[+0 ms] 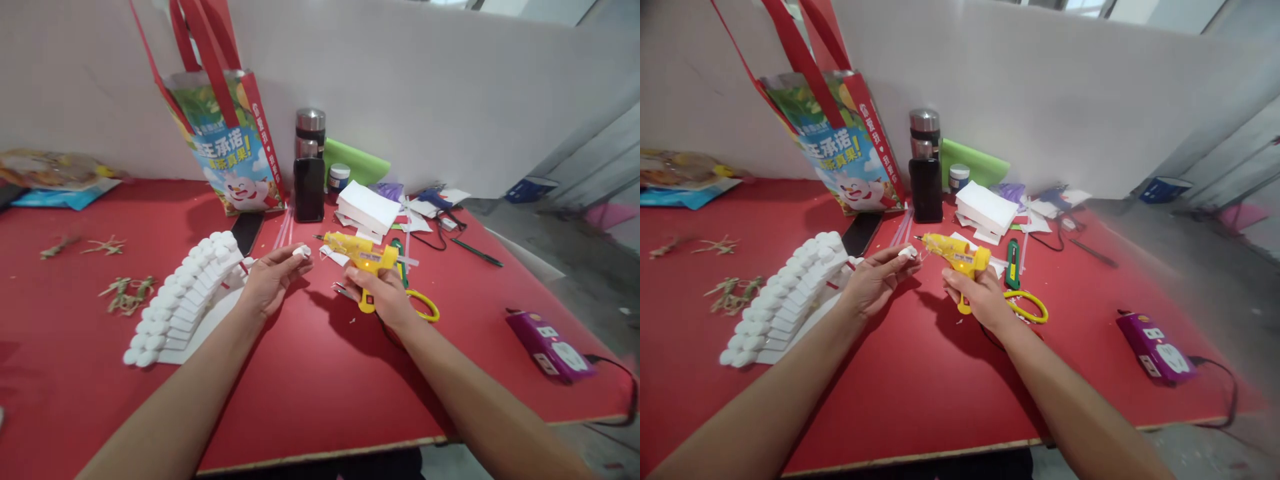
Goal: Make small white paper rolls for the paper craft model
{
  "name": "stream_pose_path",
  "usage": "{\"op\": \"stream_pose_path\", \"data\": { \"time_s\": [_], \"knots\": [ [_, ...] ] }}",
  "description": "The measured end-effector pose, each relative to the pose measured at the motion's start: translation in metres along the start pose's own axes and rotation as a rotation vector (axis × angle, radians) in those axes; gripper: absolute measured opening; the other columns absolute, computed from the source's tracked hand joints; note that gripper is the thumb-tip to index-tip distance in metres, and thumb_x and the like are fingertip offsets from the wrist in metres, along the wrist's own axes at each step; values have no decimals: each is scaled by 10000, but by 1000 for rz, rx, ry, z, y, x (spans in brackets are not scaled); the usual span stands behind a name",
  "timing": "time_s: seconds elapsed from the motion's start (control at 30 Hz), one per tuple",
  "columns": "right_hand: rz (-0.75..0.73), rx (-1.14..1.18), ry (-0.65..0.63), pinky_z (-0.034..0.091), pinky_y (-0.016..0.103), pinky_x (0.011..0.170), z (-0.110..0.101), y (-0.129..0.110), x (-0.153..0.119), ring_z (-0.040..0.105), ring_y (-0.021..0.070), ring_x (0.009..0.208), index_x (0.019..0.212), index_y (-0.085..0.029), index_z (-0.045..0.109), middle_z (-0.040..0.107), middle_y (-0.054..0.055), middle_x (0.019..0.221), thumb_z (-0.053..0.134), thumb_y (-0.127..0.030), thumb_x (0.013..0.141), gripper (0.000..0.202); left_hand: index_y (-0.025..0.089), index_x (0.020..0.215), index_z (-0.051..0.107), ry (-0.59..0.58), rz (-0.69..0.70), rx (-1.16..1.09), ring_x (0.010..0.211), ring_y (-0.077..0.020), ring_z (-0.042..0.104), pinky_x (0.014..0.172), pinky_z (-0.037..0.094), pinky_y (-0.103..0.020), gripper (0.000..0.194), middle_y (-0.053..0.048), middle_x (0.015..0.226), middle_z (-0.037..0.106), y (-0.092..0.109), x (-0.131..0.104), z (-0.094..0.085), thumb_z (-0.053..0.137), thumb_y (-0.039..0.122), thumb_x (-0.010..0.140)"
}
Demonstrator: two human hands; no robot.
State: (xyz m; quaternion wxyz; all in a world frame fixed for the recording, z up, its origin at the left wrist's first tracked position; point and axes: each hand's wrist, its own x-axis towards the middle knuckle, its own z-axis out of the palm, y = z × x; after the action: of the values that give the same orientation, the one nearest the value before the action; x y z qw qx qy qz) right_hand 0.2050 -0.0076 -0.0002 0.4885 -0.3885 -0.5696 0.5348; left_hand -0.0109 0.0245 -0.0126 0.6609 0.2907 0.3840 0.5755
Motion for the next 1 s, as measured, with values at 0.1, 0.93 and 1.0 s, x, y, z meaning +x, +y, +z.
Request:
{"op": "stream_pose_path", "data": {
  "time_s": [0.1, 0.93, 1.0],
  "knots": [
    [8, -124, -51, 430, 311, 627, -7, 7, -9, 491, 125, 546, 589, -206, 557, 536, -16, 563, 645, -446, 987, 473, 144, 917, 847, 12, 34, 18, 809, -193, 776, 930, 630, -404, 363, -82, 903, 830, 0, -1, 2, 1013, 236, 608],
    [110, -339, -49, 454, 265, 568, -8, -5, -11, 503, 107, 480, 497, -210, 559, 544, -18, 463, 668, -411, 948, 505, 211, 1046, 873, -15, 67, 291, 863, -213, 775, 876, 597, -344, 392, -97, 972, 847, -5, -12, 6, 980, 314, 683],
    [110, -316, -49, 433, 259, 546, -8, -4, -11, 498, 104, 474, 515, -207, 571, 551, -21, 466, 681, -403, 950, 490, 214, 1055, 871, -8, 70, 295, 873, -218, 777, 880, 599, -348, 392, -96, 976, 847, -6, -12, 5, 977, 315, 692]
  ]
}}
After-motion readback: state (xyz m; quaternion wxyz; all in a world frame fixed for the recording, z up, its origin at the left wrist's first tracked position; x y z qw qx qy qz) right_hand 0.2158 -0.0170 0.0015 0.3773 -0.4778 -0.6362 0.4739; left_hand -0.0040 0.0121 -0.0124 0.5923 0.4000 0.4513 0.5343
